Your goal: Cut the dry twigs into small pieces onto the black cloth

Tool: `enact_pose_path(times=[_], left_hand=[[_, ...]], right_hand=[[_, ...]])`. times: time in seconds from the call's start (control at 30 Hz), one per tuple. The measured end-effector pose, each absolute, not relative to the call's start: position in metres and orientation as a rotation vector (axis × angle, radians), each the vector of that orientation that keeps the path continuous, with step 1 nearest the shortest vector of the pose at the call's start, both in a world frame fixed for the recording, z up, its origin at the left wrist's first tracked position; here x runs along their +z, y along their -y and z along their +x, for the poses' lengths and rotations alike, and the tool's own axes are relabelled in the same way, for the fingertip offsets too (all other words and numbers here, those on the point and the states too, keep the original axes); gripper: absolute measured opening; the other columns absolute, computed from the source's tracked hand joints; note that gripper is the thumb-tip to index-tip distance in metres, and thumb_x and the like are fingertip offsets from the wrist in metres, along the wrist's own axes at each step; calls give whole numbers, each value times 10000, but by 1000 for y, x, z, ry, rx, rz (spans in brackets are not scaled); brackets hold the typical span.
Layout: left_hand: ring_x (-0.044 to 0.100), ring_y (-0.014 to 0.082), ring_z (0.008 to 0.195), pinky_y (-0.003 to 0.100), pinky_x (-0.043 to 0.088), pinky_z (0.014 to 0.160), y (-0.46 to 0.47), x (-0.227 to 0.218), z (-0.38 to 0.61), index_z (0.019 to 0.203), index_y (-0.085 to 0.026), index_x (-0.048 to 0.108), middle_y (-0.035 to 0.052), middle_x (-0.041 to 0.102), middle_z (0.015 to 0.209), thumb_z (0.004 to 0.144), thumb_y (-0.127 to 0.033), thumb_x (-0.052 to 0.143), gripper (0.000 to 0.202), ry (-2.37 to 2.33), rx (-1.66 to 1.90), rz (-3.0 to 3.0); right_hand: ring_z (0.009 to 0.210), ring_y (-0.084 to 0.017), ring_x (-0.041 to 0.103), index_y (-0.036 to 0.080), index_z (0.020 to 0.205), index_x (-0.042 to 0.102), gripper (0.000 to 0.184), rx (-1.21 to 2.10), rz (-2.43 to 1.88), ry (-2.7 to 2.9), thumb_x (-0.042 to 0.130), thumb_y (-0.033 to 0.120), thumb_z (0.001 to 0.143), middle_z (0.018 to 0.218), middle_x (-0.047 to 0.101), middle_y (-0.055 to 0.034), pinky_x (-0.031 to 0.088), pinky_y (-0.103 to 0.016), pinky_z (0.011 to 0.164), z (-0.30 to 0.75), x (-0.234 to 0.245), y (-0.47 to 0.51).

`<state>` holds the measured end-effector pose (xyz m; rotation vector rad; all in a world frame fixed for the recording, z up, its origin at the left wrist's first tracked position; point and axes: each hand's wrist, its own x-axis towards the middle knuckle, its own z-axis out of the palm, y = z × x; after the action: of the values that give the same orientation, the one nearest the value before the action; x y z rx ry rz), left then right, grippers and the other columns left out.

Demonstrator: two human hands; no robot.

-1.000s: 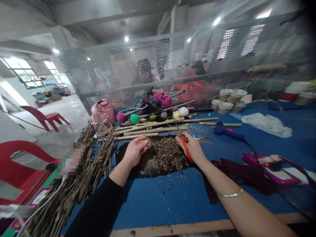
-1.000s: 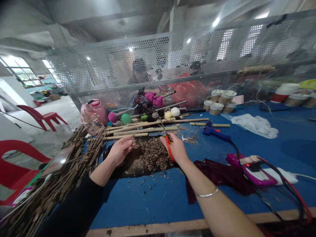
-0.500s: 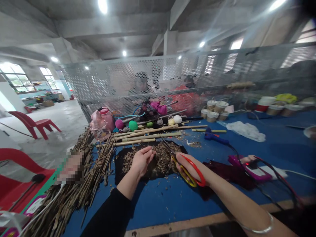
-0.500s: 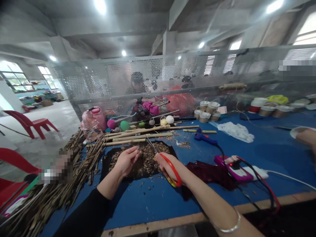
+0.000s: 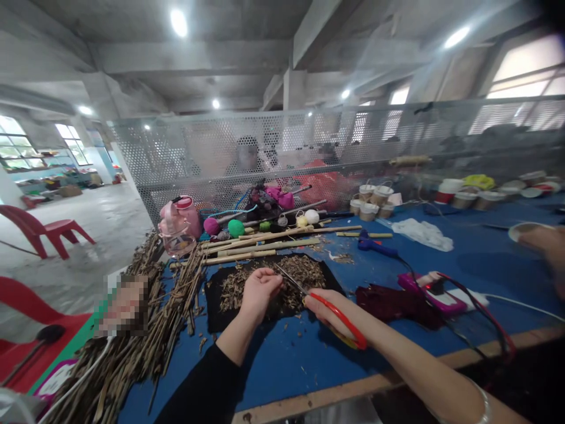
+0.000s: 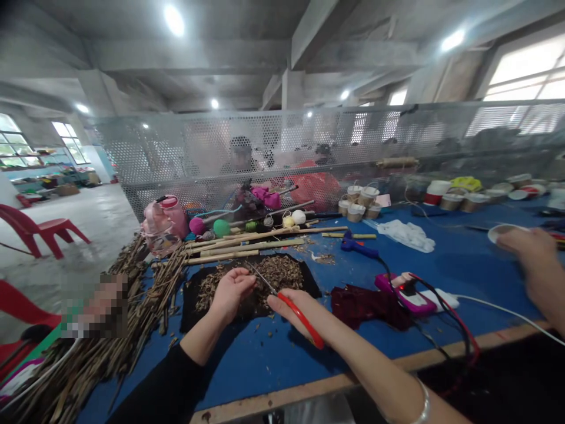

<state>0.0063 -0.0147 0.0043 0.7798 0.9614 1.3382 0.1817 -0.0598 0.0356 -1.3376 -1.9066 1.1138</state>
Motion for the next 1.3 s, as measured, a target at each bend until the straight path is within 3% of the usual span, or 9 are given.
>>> enact_pose_path(times=[0.43, 0.57, 0.67, 0.97, 1.3], left_hand=[[597, 102, 510, 165, 410, 482, 13, 0, 8, 698, -148, 509, -18, 595, 511, 475, -254, 818, 396, -999, 1297, 815], [578, 65, 511, 130, 418, 474, 15, 1, 7, 700, -153, 494, -15, 605, 563, 545, -203, 791, 339, -967, 1268, 643], [582, 55, 528, 118, 442, 493, 16, 1, 8, 692, -156, 478, -10, 606, 590, 602, -146, 750, 287, -932, 1264, 533], [567, 49, 504, 129, 447, 501, 18, 1, 13, 676, -159, 478, -26, 593, 579, 578, -146, 755, 295, -930, 1293, 575], [590, 84, 525, 152, 413, 494, 19, -2, 13, 658, -155, 476, -17, 602, 541, 482, -241, 811, 388, -995, 1281, 704]], right_hand=[[479, -85, 318, 187, 547, 401, 507, 952, -1374, 1972, 433, 641, 770, 494, 331, 51, 252, -210, 433, 183, 25, 58], [496, -116, 415, 194, 811, 544, 414, 655, -1495, 2137, 540, 599, 724, 545, 475, 38, 275, -227, 474, 186, 23, 63], [555, -164, 517, 207, 994, 521, 487, 485, -1575, 2191, 543, 606, 717, 626, 573, 1, 318, -250, 527, 184, 26, 70], [804, -261, 640, 233, 998, 552, 480, 388, -1592, 2183, 587, 596, 686, 910, 679, -68, 387, -287, 634, 176, 18, 69], [604, -221, 618, 218, 841, 612, 352, 354, -1616, 2205, 492, 544, 789, 640, 663, -52, 361, -269, 541, 180, 8, 60]])
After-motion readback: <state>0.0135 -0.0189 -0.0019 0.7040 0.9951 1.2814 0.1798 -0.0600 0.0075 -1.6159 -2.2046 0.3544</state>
